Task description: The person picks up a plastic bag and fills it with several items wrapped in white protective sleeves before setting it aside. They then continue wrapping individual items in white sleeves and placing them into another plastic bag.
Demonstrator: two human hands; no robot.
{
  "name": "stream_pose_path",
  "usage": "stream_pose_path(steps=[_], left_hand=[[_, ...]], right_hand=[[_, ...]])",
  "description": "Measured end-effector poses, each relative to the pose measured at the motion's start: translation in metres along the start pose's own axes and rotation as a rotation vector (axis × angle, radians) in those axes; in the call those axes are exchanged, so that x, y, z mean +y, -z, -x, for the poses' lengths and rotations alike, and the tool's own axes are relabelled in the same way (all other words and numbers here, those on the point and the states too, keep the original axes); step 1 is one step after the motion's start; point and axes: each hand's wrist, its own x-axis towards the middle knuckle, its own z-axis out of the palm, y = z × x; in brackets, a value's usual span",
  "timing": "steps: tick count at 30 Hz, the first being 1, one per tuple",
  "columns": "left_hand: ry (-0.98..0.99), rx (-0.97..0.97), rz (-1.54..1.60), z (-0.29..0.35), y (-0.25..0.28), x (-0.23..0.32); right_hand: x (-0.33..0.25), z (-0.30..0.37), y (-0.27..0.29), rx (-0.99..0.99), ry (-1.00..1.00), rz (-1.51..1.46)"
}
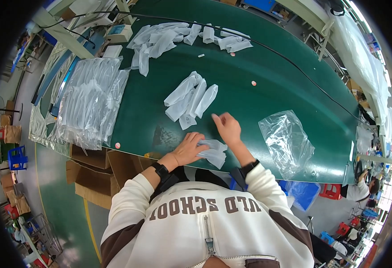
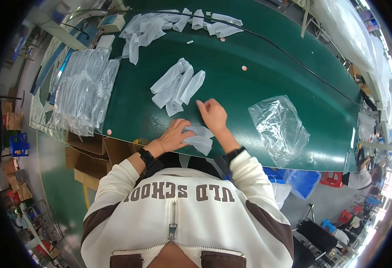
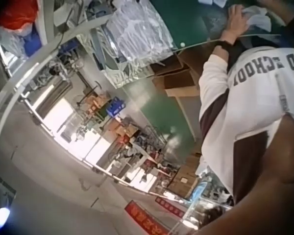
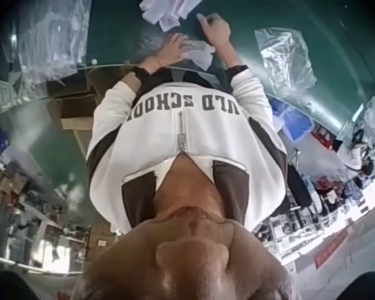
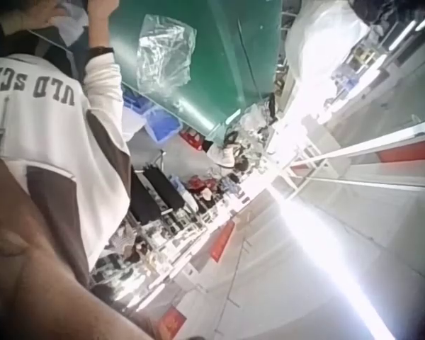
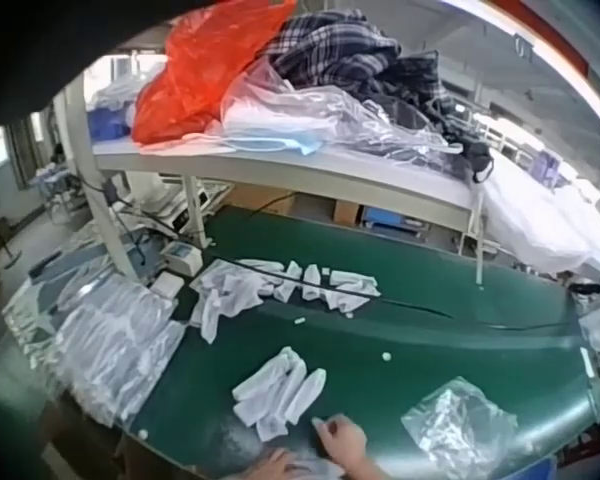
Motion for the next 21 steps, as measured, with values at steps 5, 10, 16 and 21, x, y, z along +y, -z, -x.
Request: stream_pose_path(steps=[5, 10, 16, 21], left_hand=[[0.048, -0.036, 0.015, -0.006, -0.002, 0.003], [0.099, -0.098, 0.052, 0.002, -0.012, -0.004], [0.019, 0.019, -0.073, -0.011, 0.014, 0.005], [0.023, -0.042, -0.083, -0.026, 0.02, 0.004]], right_hand=[[-0.02, -0.049, -0.041, -0.027, -0.094, 0.134], [0.042, -0.047, -0.042, -0.101, 0.011, 0.129], [0.069, 0.02, 0.007, -0.254, 0.182, 0.207], [0.071, 0.035, 0.015, -0.336, 0.286, 0.21]])
